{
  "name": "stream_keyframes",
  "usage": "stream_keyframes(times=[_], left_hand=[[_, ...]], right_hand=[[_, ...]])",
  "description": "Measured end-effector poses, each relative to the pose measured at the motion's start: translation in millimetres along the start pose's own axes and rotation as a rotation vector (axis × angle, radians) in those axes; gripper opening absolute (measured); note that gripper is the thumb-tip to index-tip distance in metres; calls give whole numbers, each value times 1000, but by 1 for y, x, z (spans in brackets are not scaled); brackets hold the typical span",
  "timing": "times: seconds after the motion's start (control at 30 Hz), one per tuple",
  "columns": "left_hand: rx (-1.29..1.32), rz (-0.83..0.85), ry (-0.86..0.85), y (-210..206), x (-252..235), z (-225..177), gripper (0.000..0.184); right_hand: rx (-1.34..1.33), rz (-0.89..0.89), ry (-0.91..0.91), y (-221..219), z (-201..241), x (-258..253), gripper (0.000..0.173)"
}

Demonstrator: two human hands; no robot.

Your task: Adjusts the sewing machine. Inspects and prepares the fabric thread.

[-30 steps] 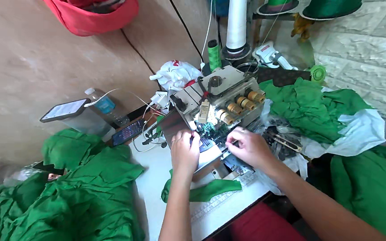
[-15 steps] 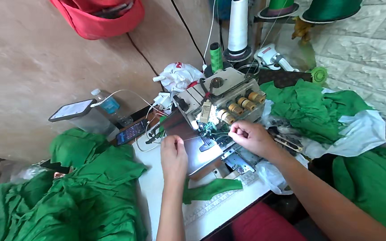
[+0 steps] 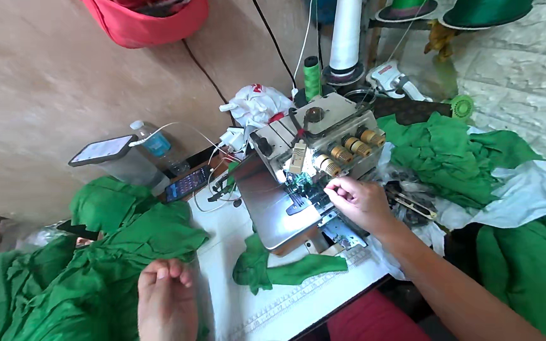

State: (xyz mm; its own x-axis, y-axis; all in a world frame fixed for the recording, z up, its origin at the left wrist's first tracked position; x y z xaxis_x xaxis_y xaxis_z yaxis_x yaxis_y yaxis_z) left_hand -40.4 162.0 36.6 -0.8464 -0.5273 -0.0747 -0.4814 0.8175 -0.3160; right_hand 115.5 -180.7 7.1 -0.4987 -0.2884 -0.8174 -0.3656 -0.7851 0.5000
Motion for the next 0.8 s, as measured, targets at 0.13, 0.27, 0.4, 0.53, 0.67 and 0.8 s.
stream_keyframes(times=[0.13,0.27,0.4,0.53,0.67,0.8], left_hand=[[-76,-8,-13,-2,4,3,30],[-123,34,-23,-24,1,2,28],[-136,86,-55,-34,2,-8,27],[-137,112,-34,-33,3,-12,29],[-131,153,-23,-45,5,-11,28],[-112,208,-8,-62,7,-10,26]], right_hand=[[-123,151,-132,-6,-6,9,25],[-198,186,-205,-20,4,-1,31],[-211,137,-265,-35,9,-9,29],[-200,93,-311,-38,9,-11,26],[-248,53,-294,-37,4,-11,25],[-167,70,-244,-33,3,-13,23]])
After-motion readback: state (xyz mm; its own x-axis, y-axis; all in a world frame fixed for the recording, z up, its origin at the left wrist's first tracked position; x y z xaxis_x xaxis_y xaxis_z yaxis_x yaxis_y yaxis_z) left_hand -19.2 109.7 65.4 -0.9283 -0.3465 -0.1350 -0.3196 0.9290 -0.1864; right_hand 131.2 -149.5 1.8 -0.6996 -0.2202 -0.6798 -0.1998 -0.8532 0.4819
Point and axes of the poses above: each hand's wrist, its own x-axis away from the middle knuckle, its own y-axis out of the back of the hand, z = x × y, the point moved 8 cm from there along -x, towards the middle knuckle, and after that the axes turned 15 degrees about y, right-handed, at the moved point
